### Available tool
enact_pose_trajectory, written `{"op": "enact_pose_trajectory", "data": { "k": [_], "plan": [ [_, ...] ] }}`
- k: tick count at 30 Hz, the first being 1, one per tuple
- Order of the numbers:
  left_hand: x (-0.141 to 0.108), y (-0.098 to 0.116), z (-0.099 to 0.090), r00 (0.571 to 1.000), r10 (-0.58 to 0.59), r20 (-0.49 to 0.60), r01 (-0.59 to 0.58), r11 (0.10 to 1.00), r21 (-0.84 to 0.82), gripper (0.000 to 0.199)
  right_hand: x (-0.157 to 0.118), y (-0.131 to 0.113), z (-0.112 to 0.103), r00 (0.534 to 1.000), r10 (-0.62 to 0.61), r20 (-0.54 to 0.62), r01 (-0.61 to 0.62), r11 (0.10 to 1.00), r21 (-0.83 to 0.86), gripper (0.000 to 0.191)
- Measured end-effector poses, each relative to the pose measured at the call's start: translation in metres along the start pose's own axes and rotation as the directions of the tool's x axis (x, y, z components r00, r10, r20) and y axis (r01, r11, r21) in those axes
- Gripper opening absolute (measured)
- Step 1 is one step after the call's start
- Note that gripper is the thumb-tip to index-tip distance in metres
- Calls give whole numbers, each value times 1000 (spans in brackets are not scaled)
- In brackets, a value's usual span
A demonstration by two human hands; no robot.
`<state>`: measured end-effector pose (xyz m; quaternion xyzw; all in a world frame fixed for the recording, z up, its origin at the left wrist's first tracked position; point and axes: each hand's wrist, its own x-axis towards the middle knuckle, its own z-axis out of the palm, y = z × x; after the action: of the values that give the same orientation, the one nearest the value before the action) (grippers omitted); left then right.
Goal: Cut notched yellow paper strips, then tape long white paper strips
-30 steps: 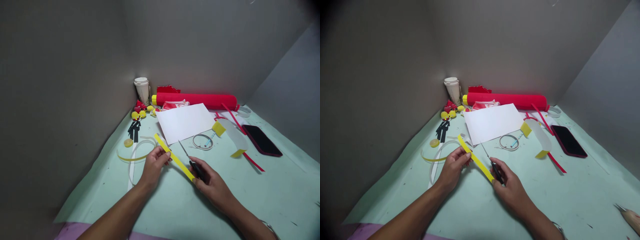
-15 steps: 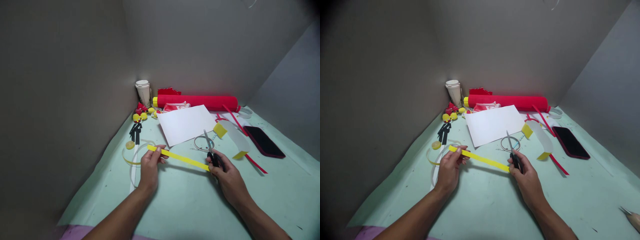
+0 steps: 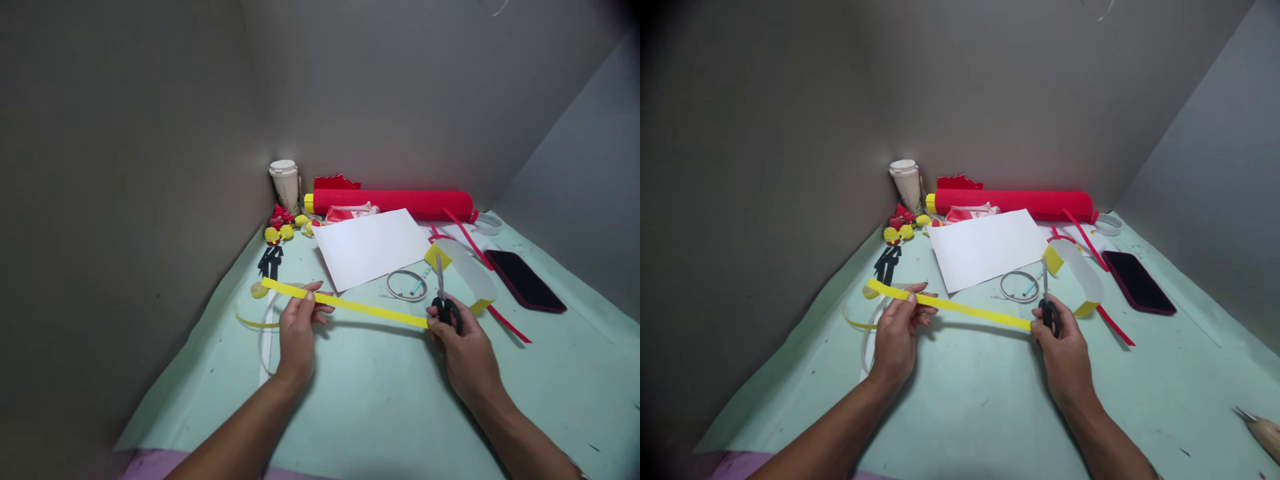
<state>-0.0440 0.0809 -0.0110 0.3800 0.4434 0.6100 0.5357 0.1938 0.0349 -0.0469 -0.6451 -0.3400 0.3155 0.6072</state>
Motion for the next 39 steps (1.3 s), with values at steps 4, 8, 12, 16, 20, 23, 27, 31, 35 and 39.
{"op": "enact_pose_trajectory", "data": {
  "k": [4, 8, 12, 16, 20, 23, 27, 31, 35, 39],
  "plan": [
    [0, 0, 1, 1000, 0, -6, 0, 1000, 14, 35, -1, -2, 1, 998, 57, -11, -57, 998, 6, 59],
    [1, -1, 0, 1000, -12, -19, 13, 999, 33, 35, 0, -2, 0, 996, 69, -62, -70, 997, -15, 59],
    [1, -4, -2, 999, -12, -34, 13, 999, 48, 35, 0, -5, -2, 988, 64, -139, -70, 997, -32, 59],
    [1, -5, -2, 999, -18, -47, 20, 999, 36, 36, -1, -6, -4, 982, 36, -183, -44, 998, -41, 57],
    [1, -4, -1, 998, -30, -52, 32, 999, 26, 35, -1, -6, -4, 975, 11, -223, -21, 999, -42, 53],
    [1, -3, 0, 998, -38, -47, 39, 999, 23, 32, -3, -9, -4, 971, 16, -239, -26, 999, -36, 54],
    [-1, -2, 1, 998, -51, -47, 52, 998, 19, 30, -6, -17, -2, 969, 29, -247, -34, 999, -19, 53],
    [-1, -2, 2, 997, -58, -52, 59, 998, 16, 29, -6, -19, -1, 967, 36, -252, -45, 999, -28, 54],
    [-1, -3, 3, 998, -55, -41, 56, 998, 14, 28, -4, -15, -2, 962, 26, -272, -36, 999, -30, 57],
    [-1, -3, 3, 998, -50, -31, 51, 998, 34, 26, -4, -15, -1, 963, 32, -269, -35, 999, -5, 58]
  ]
}}
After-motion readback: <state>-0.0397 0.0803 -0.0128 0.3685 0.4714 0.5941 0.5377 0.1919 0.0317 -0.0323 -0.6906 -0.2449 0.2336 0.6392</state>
